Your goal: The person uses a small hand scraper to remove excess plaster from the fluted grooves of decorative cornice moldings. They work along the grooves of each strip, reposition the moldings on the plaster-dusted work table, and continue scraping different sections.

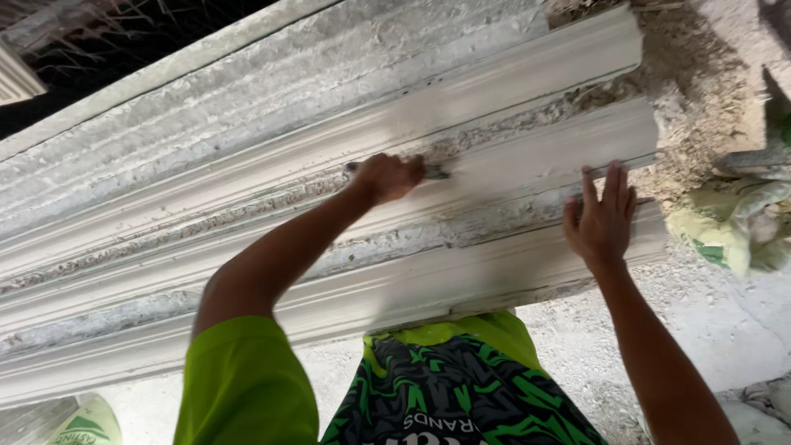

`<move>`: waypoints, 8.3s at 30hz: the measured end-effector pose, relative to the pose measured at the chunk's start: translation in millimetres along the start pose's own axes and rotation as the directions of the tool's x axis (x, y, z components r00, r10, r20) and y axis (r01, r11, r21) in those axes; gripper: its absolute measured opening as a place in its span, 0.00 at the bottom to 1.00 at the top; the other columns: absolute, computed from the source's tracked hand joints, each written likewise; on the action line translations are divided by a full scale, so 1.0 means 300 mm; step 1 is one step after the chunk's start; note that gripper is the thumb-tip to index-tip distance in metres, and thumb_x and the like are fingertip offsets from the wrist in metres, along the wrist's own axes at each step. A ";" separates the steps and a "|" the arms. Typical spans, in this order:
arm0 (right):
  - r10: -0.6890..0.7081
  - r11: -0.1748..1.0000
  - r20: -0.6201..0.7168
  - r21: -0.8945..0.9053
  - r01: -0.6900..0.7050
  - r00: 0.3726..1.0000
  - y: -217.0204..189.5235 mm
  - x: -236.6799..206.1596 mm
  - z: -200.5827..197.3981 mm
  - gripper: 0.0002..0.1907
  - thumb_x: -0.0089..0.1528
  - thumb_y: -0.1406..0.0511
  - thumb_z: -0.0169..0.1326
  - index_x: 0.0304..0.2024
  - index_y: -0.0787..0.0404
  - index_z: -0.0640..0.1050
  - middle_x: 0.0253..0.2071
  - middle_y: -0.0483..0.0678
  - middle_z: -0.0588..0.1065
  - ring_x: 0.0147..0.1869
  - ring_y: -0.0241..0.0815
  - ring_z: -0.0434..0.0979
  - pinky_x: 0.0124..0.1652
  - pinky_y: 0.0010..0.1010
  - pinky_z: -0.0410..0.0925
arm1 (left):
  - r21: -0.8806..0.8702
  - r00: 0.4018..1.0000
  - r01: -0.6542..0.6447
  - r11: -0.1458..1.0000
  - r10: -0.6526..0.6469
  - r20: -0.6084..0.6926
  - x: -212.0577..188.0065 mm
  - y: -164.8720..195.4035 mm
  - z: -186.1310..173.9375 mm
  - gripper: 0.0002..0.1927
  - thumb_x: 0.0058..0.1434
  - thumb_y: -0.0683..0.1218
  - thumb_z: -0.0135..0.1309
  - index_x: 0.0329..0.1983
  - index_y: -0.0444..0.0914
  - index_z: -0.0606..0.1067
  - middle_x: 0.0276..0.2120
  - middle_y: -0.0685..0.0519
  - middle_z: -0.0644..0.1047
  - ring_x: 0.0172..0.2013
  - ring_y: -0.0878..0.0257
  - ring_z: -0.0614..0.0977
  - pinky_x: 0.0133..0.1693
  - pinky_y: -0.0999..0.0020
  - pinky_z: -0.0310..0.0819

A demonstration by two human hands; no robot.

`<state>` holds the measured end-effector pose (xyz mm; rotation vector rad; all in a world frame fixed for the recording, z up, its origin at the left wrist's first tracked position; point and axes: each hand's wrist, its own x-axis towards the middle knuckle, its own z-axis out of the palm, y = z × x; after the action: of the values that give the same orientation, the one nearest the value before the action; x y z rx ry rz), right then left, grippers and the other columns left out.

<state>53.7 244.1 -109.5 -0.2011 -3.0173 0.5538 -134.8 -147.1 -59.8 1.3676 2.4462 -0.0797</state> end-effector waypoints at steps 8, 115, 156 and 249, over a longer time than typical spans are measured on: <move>-0.037 0.999 -0.037 -0.028 0.036 0.999 0.020 -0.014 0.016 0.29 0.72 0.57 0.45 0.75 0.55 0.69 0.80 0.66 0.53 0.84 0.64 0.48 0.74 0.62 0.49 | 0.207 0.993 -0.116 0.971 0.110 0.038 0.117 0.021 -0.006 0.13 0.72 0.48 0.48 0.53 0.35 0.70 0.27 0.48 0.74 0.15 0.62 0.75 0.14 0.63 0.71; -0.915 0.264 -0.071 0.639 0.722 0.397 -2.285 -0.971 0.730 0.19 0.65 0.69 0.53 0.59 0.63 0.72 0.65 0.56 0.67 0.70 0.58 0.68 0.65 0.47 0.66 | -0.848 -0.404 -0.488 -0.207 -0.808 0.430 -2.393 0.862 0.882 0.27 0.78 0.56 0.33 0.58 0.29 0.73 0.33 0.47 0.79 0.21 0.67 0.74 0.23 0.70 0.72; -0.944 0.249 0.269 0.196 0.949 0.192 -4.565 -0.682 1.533 0.26 0.72 0.52 0.42 0.70 0.49 0.70 0.77 0.53 0.59 0.80 0.66 0.52 0.71 0.64 0.48 | -0.958 -0.434 -0.276 -0.070 -0.881 0.190 -3.943 -0.997 1.116 0.30 0.64 0.39 0.47 0.69 0.25 0.59 0.35 0.43 0.74 0.30 0.58 0.82 0.32 0.64 0.79; -0.936 0.313 0.196 0.088 0.946 0.291 -4.560 -0.727 1.652 0.29 0.67 0.48 0.44 0.69 0.44 0.70 0.73 0.47 0.65 0.77 0.57 0.60 0.70 0.53 0.56 | -0.977 -0.459 0.047 -0.206 -0.873 0.162 -4.229 -0.665 1.233 0.17 0.64 0.45 0.51 0.53 0.30 0.73 0.41 0.33 0.78 0.43 0.36 0.80 0.45 0.46 0.74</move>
<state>66.1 -1227.1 -91.8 1.6688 -2.5744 0.3393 405.5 -1369.0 -29.6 -1.7132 2.6536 1.7296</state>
